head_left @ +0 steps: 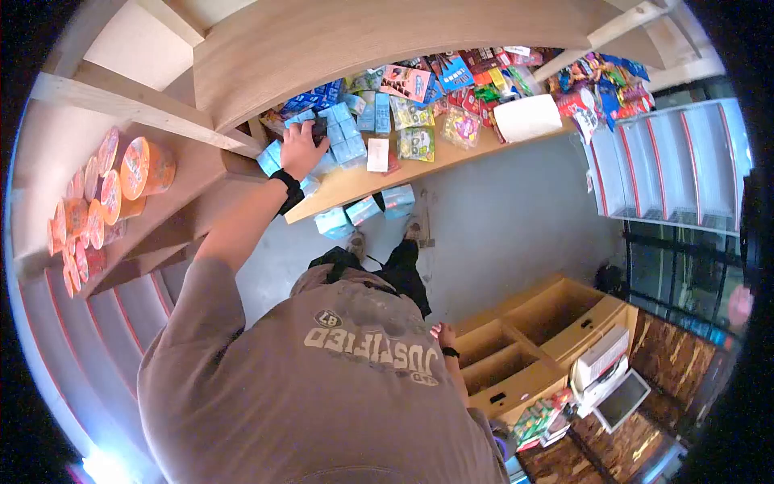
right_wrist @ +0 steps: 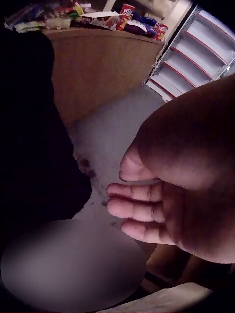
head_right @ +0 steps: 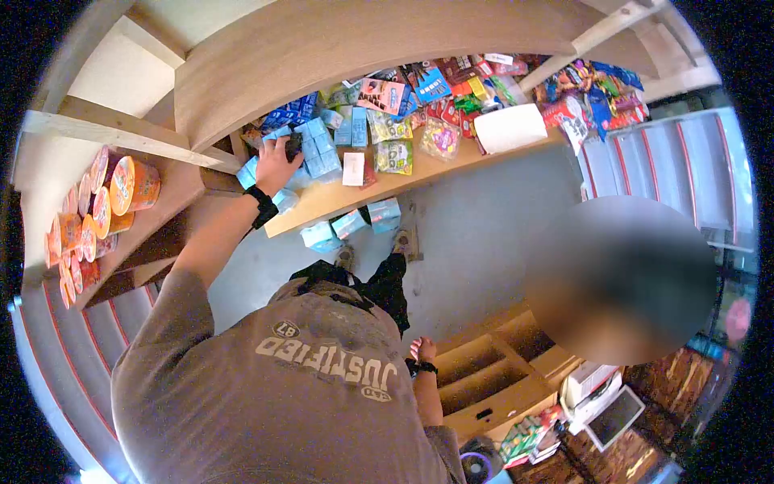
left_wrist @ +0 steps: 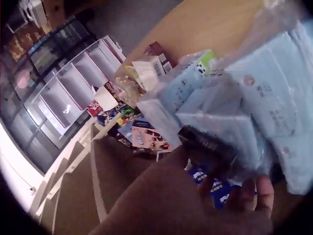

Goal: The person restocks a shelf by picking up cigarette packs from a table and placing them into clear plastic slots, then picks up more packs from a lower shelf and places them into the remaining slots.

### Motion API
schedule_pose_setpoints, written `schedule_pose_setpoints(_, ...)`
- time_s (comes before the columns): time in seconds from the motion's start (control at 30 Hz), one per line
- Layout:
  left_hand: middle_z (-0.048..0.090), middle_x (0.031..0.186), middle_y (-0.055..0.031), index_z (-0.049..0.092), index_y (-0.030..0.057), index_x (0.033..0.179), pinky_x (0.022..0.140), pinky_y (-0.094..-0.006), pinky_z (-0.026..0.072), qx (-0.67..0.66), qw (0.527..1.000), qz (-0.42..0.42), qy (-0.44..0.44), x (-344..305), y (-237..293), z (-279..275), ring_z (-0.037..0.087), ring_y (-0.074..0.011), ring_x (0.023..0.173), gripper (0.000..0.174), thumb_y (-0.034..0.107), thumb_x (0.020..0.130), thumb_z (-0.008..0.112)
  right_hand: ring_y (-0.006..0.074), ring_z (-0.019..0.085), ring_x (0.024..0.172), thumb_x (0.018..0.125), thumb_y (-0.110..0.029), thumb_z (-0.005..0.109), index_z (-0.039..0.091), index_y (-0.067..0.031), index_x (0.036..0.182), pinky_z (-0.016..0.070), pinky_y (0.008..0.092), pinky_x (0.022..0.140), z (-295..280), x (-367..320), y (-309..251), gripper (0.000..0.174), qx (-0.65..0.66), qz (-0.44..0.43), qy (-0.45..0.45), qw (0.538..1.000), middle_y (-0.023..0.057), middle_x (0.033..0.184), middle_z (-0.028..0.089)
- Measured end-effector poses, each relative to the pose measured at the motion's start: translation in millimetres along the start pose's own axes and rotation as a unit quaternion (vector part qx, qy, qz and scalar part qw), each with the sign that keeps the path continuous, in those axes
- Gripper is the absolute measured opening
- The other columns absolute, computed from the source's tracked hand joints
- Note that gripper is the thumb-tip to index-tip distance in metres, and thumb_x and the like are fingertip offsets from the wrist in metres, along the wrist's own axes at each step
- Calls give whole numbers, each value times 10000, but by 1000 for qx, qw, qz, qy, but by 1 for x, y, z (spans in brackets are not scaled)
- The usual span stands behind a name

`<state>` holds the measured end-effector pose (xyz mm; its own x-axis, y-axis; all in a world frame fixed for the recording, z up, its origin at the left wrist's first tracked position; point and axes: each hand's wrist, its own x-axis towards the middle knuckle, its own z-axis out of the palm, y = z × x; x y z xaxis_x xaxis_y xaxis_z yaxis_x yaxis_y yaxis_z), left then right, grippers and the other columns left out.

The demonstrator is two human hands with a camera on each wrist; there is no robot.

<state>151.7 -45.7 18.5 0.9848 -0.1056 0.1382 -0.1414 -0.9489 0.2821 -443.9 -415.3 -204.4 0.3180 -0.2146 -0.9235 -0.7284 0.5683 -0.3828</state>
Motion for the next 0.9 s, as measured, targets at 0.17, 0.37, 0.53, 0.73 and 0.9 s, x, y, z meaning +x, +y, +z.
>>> schedule_pose_setpoints(0.17, 539, 1155, -216, 504, 77, 1283, 868, -511, 510, 20, 998, -49, -28, -2, 21, 1, 540, -413, 1080, 639, 388, 771, 724, 264, 682, 779, 980, -330, 448, 557, -56, 1189, 519, 353, 544, -61, 80, -66, 361, 131, 82, -71, 985, 124, 985, 668)
schedule_pose_setpoints(0.37, 539, 1146, -222, 495, 67, 1272, 899, -502, 487, -17, 995, -92, 28, -21, 51, -19, 536, -416, 1074, 597, 304, 770, 716, 221, 600, 739, 911, -270, 603, 602, -22, 951, 500, 350, 674, -3, 140, -230, 251, -514, -435, -70, 736, 92, 873, 643)
schedule_pose_setpoints(0.53, 550, 1146, -191, 491, 29, 1255, 873, -445, 491, -112, 991, -64, 20, -106, 92, -37, 573, -367, 1028, 550, 208, 788, 720, 352, 612, 1027, 832, -217, 718, 483, -21, 1322, 498, 422, 880, 226, 10, -405, 578, -427, -469, -151, 758, 208, 1122, 630)
schedule_pose_setpoints(0.73, 539, 1106, -166, 517, 61, 1220, 892, -473, 489, -56, 982, -160, -81, -267, 92, -20, 538, -378, 1071, 522, 229, 764, 708, 403, 446, 1255, 679, -275, 817, 389, -109, 1452, 369, 497, 1041, 378, -17, -441, 899, -514, -680, -194, 486, 231, 1349, 469)
schedule_pose_setpoints(0.9, 529, 1122, -204, 501, 71, 1173, 940, -509, 439, -5, 900, -433, -43, -431, 52, -8, 503, -416, 1085, 535, 327, 754, 713, 360, 440, 1316, 657, -219, 829, 430, -134, 1438, 357, 496, 1084, 419, 16, -413, 881, -483, -733, -214, 429, 159, 1419, 458)
